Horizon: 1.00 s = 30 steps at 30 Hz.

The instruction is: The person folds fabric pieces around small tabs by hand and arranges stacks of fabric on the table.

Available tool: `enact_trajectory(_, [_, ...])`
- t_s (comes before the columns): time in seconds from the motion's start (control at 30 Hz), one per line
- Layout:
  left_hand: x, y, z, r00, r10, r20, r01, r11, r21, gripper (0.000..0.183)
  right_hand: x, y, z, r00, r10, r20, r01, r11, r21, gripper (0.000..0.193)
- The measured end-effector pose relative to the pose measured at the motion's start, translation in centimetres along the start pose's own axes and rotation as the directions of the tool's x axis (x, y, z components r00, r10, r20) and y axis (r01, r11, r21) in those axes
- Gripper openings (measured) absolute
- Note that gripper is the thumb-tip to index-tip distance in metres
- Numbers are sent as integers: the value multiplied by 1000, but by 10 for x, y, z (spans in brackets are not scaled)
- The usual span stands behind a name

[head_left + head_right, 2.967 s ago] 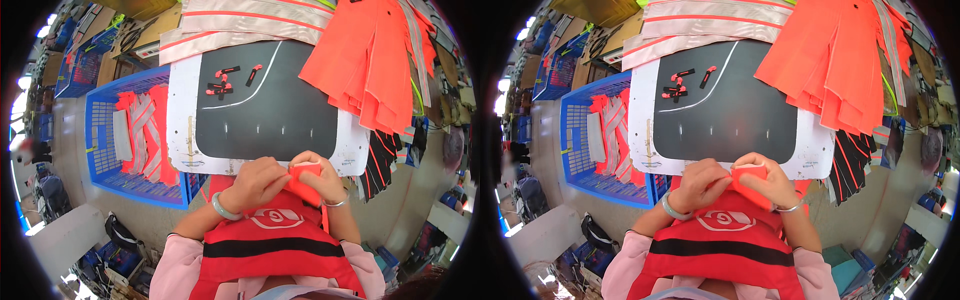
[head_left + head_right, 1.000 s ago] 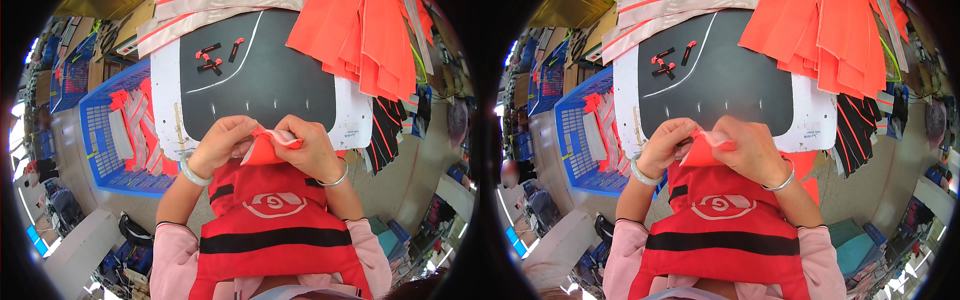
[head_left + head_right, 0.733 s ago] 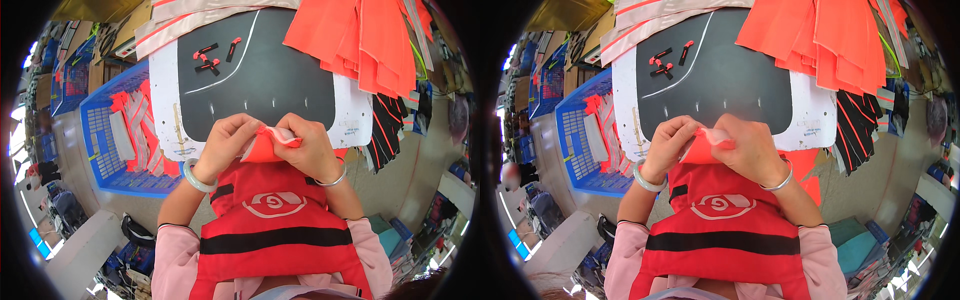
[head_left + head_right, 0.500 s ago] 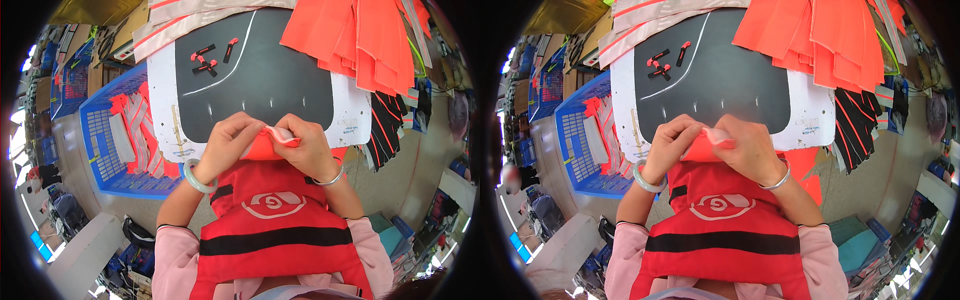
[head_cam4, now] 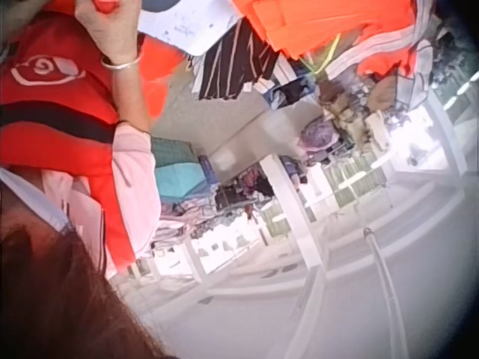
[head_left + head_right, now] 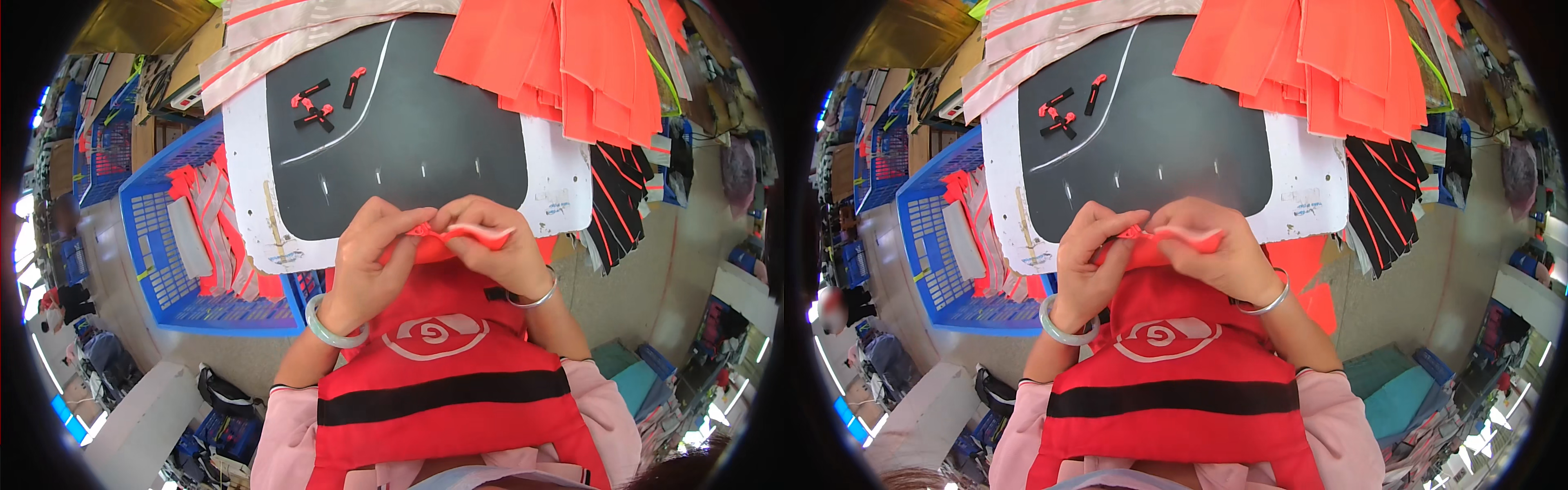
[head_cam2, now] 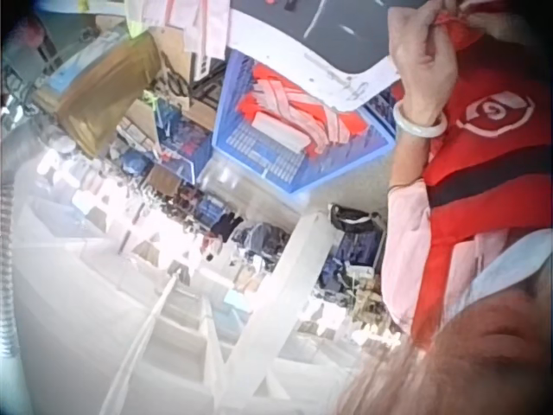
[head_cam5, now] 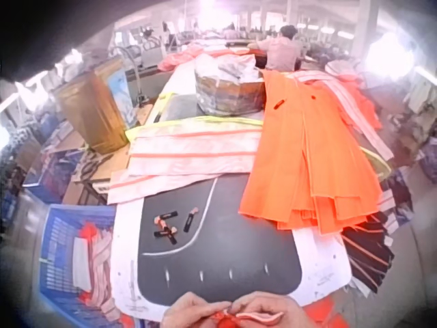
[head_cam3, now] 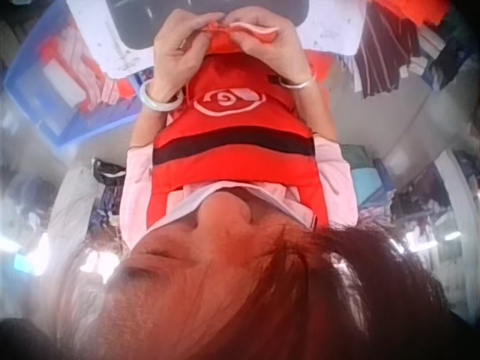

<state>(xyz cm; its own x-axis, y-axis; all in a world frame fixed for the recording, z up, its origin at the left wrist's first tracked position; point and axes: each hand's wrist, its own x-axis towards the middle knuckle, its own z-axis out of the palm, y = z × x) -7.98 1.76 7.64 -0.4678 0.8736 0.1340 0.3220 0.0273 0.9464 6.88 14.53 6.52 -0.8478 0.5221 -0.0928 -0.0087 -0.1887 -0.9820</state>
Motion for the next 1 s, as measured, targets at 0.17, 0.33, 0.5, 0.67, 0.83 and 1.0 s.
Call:
enact_trajectory(0.17, [0, 10, 1, 997, 63, 45, -69, 987, 144, 38, 7, -17, 2, 998, -42, 48, 55, 946, -319, 13])
enact_trajectory(0.33, [-6, 12, 7, 984, 158, 84, -175, 944, 279, 44, 3, -14, 3, 990, -136, 41, 142, 916, -375, 12])
enact_trajectory(0.5, [-9, 3, 20, 957, 285, 58, -291, 920, 263, 46, -11, -10, -5, 989, -147, -7, 134, 920, -370, 16])
enact_trajectory(0.67, [-11, 20, 24, 959, 234, 161, -227, 972, -57, 49, -33, -12, -22, 992, -122, -10, 104, 886, -453, 17])
enact_trajectory(0.83, [-8, 17, 32, 991, 83, 104, -77, 995, -59, 33, -35, -15, -15, 984, -168, -59, 121, 873, -472, 17])
enact_trajectory(1.0, [-15, 16, 42, 991, 128, 44, -126, 991, -32, 27, -36, -11, -18, 987, -153, -50, 118, 899, -423, 18])
